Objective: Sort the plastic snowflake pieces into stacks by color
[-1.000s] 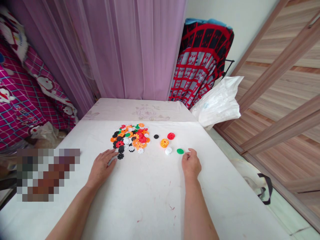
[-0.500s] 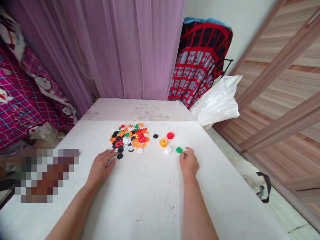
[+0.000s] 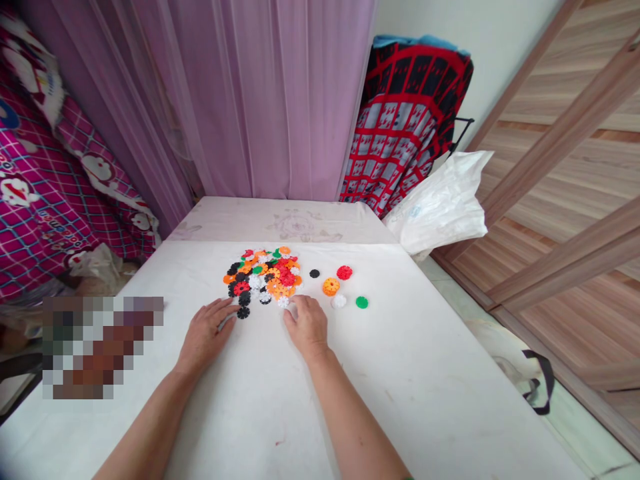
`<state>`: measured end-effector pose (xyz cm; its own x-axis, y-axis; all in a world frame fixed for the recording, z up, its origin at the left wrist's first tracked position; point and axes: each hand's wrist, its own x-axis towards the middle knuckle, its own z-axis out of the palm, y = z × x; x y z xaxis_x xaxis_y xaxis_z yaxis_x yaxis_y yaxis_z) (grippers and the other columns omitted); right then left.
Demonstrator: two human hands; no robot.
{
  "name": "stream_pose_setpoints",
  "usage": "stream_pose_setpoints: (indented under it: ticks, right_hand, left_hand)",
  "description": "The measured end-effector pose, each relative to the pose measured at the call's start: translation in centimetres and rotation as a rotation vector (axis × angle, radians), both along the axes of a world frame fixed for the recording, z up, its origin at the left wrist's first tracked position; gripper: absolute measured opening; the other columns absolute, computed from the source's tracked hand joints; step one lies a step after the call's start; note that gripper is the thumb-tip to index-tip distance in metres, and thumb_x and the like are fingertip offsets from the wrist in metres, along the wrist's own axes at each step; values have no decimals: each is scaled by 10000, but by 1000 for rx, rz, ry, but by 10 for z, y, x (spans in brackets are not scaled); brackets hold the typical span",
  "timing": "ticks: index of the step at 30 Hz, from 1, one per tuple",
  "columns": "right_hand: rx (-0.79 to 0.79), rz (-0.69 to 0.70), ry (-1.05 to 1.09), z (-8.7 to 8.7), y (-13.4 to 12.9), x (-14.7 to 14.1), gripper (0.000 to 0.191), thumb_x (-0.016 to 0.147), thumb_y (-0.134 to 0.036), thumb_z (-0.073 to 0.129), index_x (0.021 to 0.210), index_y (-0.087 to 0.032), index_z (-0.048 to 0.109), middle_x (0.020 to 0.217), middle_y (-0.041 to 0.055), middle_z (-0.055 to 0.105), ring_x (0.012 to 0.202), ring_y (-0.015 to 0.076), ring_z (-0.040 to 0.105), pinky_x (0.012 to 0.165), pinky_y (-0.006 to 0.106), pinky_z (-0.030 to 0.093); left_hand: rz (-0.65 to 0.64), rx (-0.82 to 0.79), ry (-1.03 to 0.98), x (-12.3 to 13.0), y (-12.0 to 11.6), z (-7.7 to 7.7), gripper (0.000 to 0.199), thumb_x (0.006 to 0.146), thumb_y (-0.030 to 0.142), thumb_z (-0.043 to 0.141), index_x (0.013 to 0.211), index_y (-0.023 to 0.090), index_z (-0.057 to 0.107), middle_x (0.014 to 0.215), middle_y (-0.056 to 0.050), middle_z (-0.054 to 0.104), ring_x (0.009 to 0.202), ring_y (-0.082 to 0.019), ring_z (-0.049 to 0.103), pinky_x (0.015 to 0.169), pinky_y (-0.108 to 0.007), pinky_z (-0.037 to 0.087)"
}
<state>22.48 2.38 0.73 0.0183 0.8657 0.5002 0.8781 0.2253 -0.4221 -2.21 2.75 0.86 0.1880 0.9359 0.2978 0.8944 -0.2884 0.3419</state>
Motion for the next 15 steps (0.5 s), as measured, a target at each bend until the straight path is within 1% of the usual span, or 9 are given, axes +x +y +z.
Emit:
stream_pose_setpoints:
  ticks: [2,4,8,12,15]
  right_hand:
    - [-75,-54,-50,3,4,-13,223,777,-288,634,983,-203,628,936,48,678,884,197,577,787,294,437]
    - [-149,-95,-88,7,8,-20,251,775,-321,658,993,-201,624,960,55,674,905,206,566,797,300,425]
    - [-259,-117,-117,12,13,-24,269,816,-293,621,1070,-204,620,990,50,679,938,208,559,810,295,405]
    - [-266,-107,-126,11,14,-24,269,831,-264,597,1090,-200,633,986,54,678,938,208,556,811,293,396]
    - [-252,-111,-154,9,11,-19,227,844,-282,589,1044,-197,657,958,64,666,906,204,548,795,289,386]
  left_hand:
    - [0,-4,-1,0,0,1,349,916,324,406,1113,278,690,1311,-53,630,1267,-291,528,1067,-543,382]
    - [2,-5,-3,1,0,1,347,913,321,410,1113,279,689,1310,-54,630,1271,-290,525,1069,-541,380]
    - [4,-1,-8,1,0,2,345,906,315,420,1121,277,687,1308,-55,632,1267,-289,529,1069,-537,384]
    - [11,0,-16,2,0,2,337,895,305,433,1109,281,693,1297,-57,639,1256,-286,539,1069,-536,385]
    - [8,-5,-12,2,-1,3,340,896,305,432,1115,277,691,1301,-57,637,1261,-289,535,1070,-536,384]
